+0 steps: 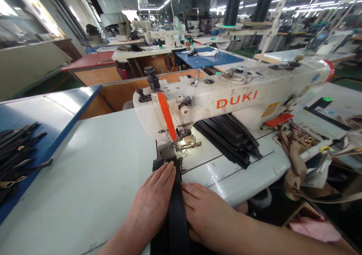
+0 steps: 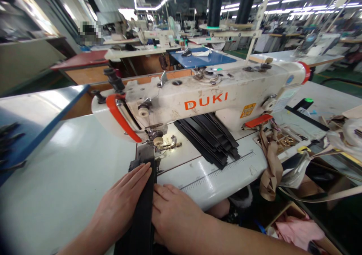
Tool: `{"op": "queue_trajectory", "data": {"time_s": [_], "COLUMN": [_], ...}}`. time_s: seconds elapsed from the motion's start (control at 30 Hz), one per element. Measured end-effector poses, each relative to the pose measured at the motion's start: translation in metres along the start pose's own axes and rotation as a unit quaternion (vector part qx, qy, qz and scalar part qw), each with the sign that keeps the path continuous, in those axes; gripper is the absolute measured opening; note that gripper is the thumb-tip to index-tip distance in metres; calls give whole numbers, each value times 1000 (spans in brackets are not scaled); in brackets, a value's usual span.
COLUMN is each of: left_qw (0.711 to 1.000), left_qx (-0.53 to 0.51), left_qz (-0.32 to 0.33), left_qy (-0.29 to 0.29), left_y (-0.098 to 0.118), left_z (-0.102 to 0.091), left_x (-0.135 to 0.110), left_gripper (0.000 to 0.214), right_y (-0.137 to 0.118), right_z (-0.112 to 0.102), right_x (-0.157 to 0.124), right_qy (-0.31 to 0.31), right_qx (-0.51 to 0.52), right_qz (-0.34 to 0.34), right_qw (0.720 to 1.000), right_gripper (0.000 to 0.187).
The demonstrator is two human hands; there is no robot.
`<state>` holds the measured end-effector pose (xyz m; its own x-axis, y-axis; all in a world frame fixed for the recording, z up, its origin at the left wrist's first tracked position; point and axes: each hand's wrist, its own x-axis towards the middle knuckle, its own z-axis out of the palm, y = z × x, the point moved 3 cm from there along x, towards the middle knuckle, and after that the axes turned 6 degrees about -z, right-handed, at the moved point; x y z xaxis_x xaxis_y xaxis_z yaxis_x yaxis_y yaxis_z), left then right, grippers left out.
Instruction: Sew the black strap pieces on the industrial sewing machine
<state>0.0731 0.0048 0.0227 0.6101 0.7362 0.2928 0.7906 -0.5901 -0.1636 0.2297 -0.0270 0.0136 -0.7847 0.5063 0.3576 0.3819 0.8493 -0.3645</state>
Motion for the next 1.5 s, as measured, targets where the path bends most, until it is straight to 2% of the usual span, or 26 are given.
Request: {"op": "queue_trajectory", "data": {"time_s": [0.2,0.43,0.73,1.0,1.2,1.33,1.5], "left_qw": [1000,1000,1000,999,1000,999,1000], "left_qx": [2,6,1,17,0,20,10], "left_qz": [5,14,-7,20,19,16,15], "left_qy": [0,-2,29,22,17,41,17], "left_y": [1,0,-1,-3,-4,-2,-2], "left_z": [-2,-6,10,-3,1,1,-1], "left_x": [2,5,-3,-1,-2,-2,1], "left_gripper": [44,44,46,44,47,46,44], "right_y": [0,-1,-2,1,1,1,2], "right_z": [0,-2,-3,3,1,1,1], "right_x": [2,0,1,2,3,2,1], "right_qy": [-25,-18,-8,-3,-7,-12,-6], "right_qx": [-1,-9,-21,-30,-32,-31,-24], "right_qz": [1,-6,-6,-13,-13,-12,-7], "right_qw": [1000,1000,1000,999,999,999,1000], "right_gripper": [43,42,39,37,36,37,40]}}
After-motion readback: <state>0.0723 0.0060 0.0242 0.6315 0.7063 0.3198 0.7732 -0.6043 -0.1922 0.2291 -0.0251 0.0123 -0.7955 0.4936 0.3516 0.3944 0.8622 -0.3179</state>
